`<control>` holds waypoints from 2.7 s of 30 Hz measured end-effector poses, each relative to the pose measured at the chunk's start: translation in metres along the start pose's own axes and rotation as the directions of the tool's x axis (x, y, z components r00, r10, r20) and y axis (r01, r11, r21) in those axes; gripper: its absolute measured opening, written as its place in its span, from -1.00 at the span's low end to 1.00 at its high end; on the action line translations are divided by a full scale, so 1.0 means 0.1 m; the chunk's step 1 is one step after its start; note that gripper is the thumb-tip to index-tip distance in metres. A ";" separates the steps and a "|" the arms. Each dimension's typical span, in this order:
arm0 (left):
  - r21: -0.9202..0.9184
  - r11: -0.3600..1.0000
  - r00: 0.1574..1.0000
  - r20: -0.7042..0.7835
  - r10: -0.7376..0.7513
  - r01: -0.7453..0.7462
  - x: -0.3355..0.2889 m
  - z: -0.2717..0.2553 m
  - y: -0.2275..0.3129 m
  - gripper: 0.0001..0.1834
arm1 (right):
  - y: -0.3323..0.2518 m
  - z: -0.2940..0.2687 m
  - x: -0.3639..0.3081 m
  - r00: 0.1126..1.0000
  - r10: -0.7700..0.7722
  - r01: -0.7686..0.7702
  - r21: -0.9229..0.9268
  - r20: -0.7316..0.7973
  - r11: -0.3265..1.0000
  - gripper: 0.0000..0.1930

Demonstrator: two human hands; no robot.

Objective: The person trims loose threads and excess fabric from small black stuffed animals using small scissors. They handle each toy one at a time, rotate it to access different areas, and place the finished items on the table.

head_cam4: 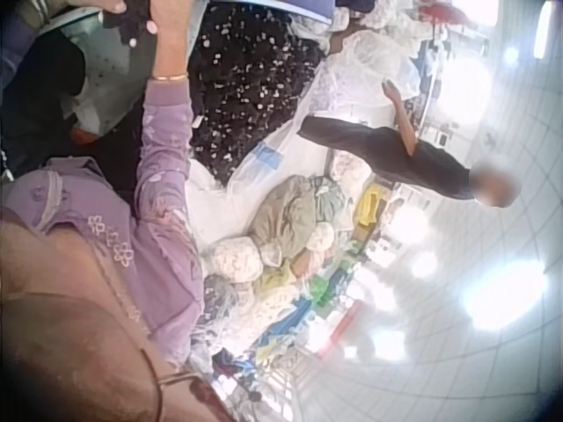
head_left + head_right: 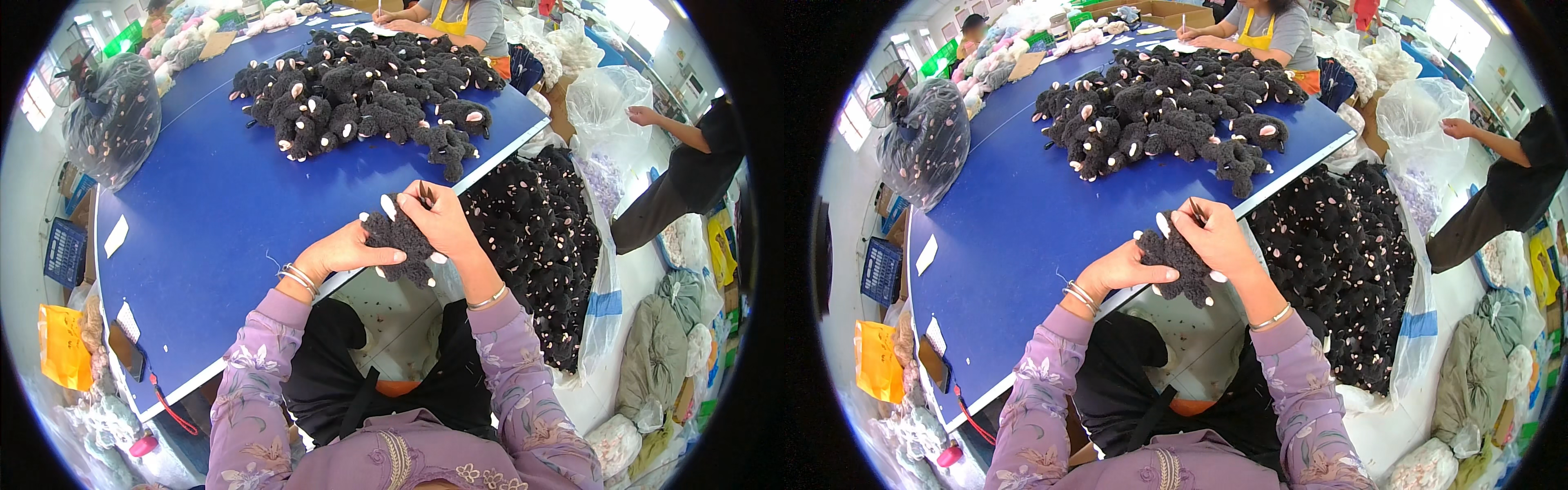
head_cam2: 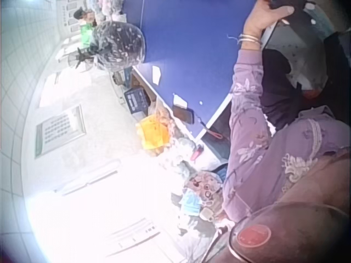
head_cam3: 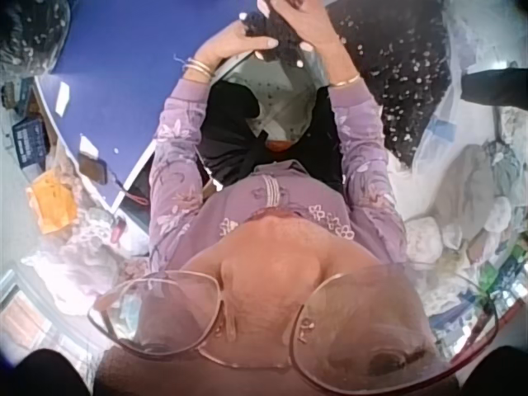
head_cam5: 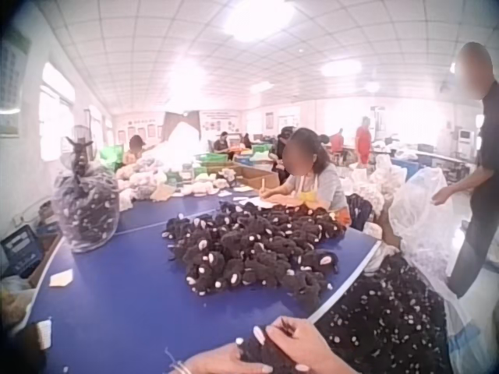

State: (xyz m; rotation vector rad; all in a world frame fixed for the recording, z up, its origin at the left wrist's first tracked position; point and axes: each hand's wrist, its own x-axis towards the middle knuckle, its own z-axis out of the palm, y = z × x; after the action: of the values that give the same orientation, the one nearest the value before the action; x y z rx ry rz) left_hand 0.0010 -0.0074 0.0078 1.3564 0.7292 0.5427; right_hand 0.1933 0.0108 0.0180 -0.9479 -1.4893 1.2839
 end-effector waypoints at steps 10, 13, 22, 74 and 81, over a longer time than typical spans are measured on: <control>0.021 0.998 0.998 0.002 0.057 -0.057 -0.03 -0.03 0.01 -0.55 | -0.04 0.17 0.06 1.000 0.006 -0.005 0.054 -0.029 0.999 -0.86; -0.121 0.979 0.978 -0.145 0.147 -0.165 0.04 -0.09 -0.08 -0.55 | 0.05 0.11 0.16 0.923 -0.221 0.214 -0.057 -0.314 0.975 -0.83; -0.441 0.784 0.830 -0.534 0.161 -0.436 0.15 -0.17 -0.11 -0.74 | 0.07 -0.07 0.04 0.973 0.199 -0.172 0.206 -0.116 0.963 -0.64; -0.262 0.935 0.870 -0.485 0.087 -0.240 0.19 -0.25 -0.21 -0.84 | 0.11 -0.10 0.04 0.963 0.187 -0.129 0.277 -0.193 0.952 -0.75; -0.191 0.949 0.852 -0.509 0.123 -0.251 0.20 -0.22 -0.18 -0.84 | 0.14 -0.09 0.05 0.961 0.088 -0.011 0.285 -0.262 0.959 -0.80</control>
State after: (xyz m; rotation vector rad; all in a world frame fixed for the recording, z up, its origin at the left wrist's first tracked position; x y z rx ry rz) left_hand -0.0025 0.0194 -0.0145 1.0603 0.9054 1.1314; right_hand 0.2008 0.0203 0.0051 -0.9345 -1.0447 1.3016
